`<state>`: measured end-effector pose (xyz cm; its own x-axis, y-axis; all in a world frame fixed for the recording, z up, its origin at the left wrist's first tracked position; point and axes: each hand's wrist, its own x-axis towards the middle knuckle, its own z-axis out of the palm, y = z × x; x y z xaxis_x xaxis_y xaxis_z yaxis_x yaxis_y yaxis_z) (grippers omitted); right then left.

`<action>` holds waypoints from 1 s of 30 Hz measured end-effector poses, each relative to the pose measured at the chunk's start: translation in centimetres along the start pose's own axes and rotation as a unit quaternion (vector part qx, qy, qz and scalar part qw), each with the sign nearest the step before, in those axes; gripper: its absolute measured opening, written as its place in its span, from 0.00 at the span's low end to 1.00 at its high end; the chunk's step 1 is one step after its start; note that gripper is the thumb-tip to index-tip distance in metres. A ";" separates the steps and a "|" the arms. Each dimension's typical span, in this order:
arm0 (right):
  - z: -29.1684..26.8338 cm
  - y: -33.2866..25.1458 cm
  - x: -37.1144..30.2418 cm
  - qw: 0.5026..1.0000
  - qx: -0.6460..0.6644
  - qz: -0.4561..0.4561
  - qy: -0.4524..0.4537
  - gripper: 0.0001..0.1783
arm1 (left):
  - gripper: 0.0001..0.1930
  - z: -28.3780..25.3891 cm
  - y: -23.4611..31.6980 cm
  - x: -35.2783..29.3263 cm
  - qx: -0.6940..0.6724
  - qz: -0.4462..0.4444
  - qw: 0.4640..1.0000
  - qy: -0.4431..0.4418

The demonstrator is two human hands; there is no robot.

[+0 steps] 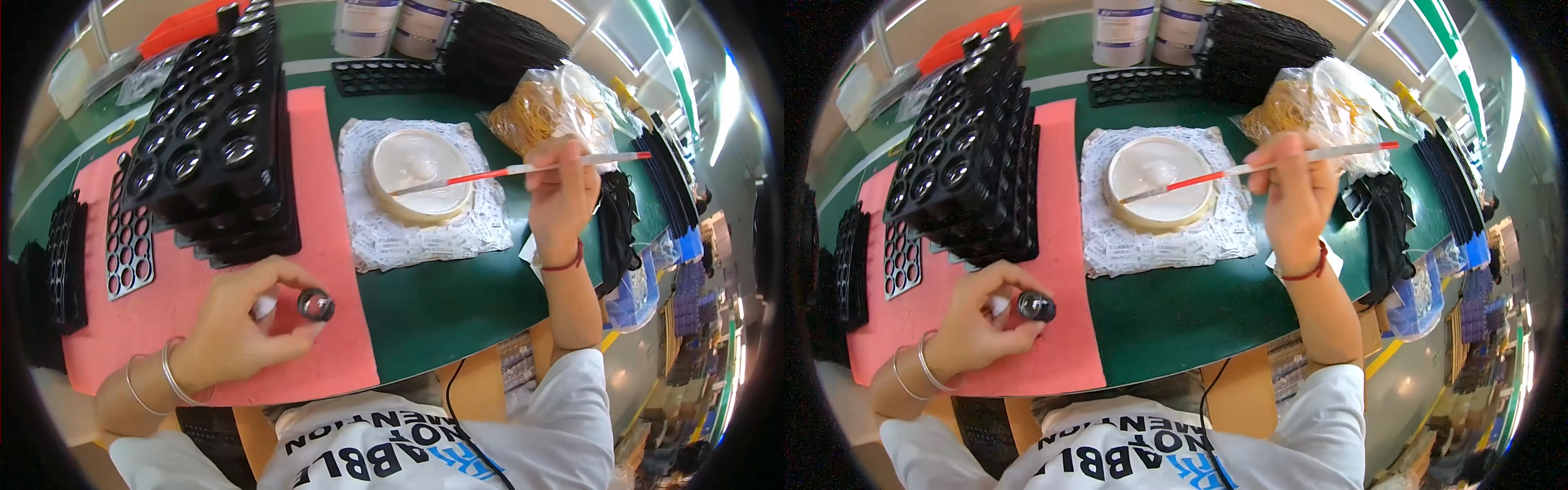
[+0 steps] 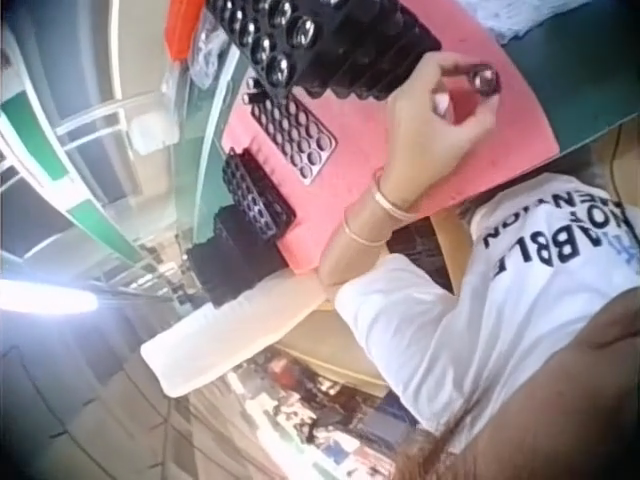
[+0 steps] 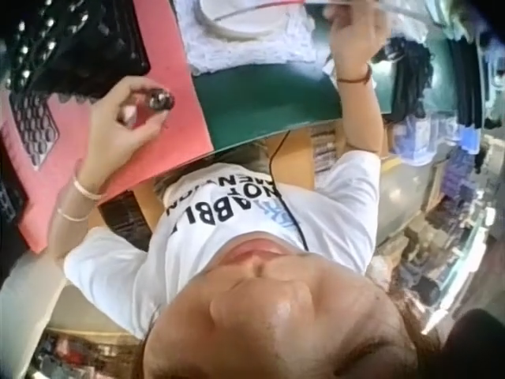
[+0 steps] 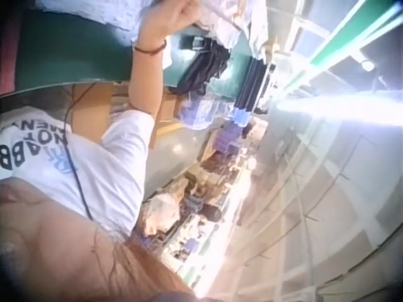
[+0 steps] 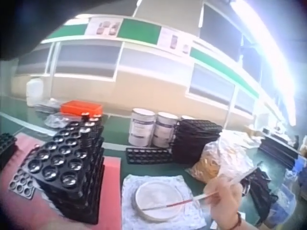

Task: The worker removes light fixture components from a package, organizes them into trays, and applies sealant to each unit using a small brush.

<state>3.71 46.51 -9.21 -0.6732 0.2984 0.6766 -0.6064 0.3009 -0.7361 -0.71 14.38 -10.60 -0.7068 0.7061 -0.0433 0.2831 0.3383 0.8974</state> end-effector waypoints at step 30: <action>2.6 -1.7 -1.6 0.979 0.119 0.016 -0.167 0.15 | 0.13 -1.0 -1.7 0.6 -0.167 -0.004 0.986 0.011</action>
<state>4.69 43.13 -9.04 -0.7697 -0.0213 0.6380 -0.6379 0.0640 -0.7675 -2.27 13.64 -11.70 -0.7227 0.6898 -0.0446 0.0513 0.1178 0.9917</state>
